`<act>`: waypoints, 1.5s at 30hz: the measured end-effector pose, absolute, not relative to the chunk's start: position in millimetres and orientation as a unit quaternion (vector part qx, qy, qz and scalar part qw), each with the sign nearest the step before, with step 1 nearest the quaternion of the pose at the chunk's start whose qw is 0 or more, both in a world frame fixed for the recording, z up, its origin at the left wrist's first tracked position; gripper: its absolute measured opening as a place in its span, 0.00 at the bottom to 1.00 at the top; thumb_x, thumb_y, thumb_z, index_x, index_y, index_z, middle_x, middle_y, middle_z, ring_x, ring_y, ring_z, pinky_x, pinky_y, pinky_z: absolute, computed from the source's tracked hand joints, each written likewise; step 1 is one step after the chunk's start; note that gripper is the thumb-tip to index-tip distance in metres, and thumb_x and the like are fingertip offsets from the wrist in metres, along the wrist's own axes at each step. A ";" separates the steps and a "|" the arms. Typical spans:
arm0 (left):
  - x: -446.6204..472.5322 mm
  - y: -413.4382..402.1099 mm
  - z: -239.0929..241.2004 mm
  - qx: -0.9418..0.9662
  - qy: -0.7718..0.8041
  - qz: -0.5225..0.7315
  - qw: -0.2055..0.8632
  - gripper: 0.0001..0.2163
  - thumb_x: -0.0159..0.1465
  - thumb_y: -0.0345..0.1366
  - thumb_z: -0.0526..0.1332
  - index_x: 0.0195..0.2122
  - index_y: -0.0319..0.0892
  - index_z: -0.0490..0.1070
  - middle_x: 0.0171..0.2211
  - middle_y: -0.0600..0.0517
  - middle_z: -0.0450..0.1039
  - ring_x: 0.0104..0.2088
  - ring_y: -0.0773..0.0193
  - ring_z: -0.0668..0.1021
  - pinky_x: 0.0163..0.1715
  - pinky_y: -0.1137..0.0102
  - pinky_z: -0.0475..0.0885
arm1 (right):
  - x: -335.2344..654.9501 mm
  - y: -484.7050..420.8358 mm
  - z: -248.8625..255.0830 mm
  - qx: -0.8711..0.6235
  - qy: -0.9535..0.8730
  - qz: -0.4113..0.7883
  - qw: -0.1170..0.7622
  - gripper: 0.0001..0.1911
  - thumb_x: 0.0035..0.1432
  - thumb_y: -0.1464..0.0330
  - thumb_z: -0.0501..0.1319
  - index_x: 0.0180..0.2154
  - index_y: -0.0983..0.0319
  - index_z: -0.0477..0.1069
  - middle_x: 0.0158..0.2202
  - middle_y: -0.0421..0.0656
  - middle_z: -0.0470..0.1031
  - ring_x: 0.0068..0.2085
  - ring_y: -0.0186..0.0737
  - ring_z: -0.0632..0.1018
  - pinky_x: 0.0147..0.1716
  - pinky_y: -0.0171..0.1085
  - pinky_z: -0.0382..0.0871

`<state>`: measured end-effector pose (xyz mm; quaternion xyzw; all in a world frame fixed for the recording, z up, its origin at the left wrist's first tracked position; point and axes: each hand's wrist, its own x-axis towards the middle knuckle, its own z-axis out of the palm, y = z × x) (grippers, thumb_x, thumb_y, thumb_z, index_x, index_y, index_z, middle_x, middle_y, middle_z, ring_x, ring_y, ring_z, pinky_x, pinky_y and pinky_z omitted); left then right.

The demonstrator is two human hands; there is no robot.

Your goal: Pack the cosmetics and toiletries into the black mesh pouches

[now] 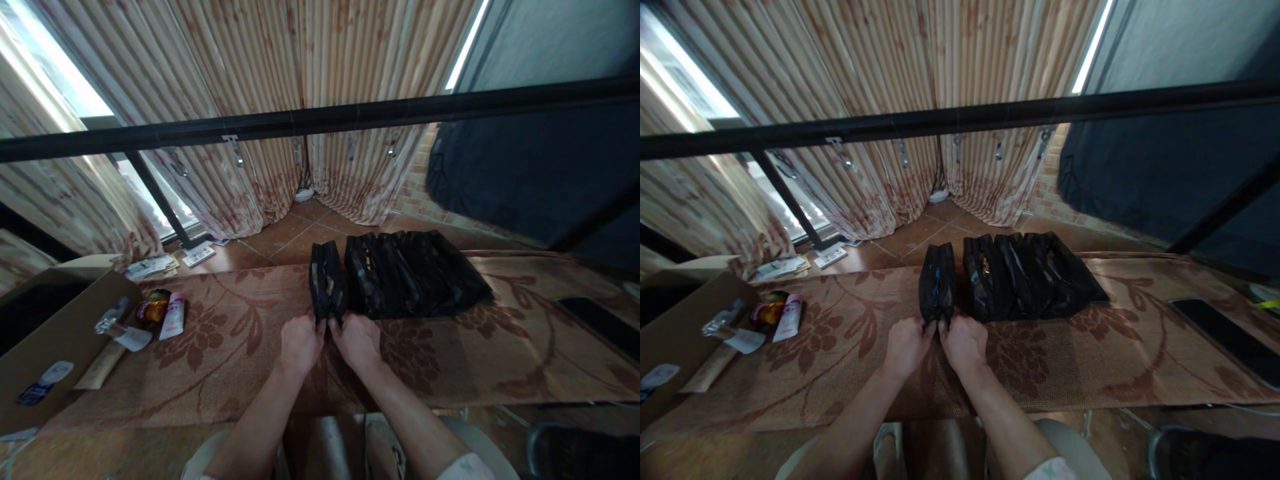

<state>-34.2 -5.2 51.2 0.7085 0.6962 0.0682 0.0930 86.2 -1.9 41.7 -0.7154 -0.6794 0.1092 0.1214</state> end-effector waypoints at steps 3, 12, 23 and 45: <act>-33.7 -4.8 50.5 0.712 0.692 0.068 0.096 0.17 0.68 0.41 0.49 0.39 0.42 0.76 0.36 0.46 0.79 0.37 0.59 0.80 0.35 0.69 0.68 | 84.2 -0.8 40.1 -0.716 -0.678 0.112 0.126 0.20 0.64 0.59 0.51 0.34 0.61 0.78 0.33 0.51 0.81 0.35 0.45 0.81 0.34 0.36 0.68; -30.4 -6.5 44.3 0.730 0.671 0.095 0.083 0.12 0.67 0.37 0.50 0.40 0.42 0.72 0.37 0.48 0.78 0.36 0.60 0.80 0.33 0.70 0.68 | 86.1 1.7 41.3 -0.722 -0.667 0.130 0.134 0.19 0.64 0.59 0.52 0.33 0.62 0.78 0.33 0.50 0.80 0.35 0.43 0.81 0.33 0.34 0.66; -25.1 -11.3 43.8 0.712 0.691 0.097 0.080 0.11 0.67 0.37 0.49 0.41 0.41 0.70 0.37 0.46 0.77 0.35 0.57 0.80 0.33 0.67 0.69 | 92.1 -5.3 41.0 -0.671 -0.720 0.137 0.114 0.13 0.65 0.66 0.51 0.40 0.64 0.74 0.37 0.51 0.79 0.39 0.44 0.80 0.38 0.36 0.66; -17.0 -7.3 40.1 0.700 0.701 0.097 0.098 0.10 0.66 0.38 0.54 0.43 0.38 0.68 0.41 0.45 0.74 0.41 0.57 0.78 0.39 0.68 0.70 | 105.4 -7.4 43.0 -0.610 -0.734 0.237 0.182 0.16 0.59 0.78 0.52 0.39 0.59 0.76 0.37 0.43 0.80 0.42 0.36 0.78 0.40 0.29 0.62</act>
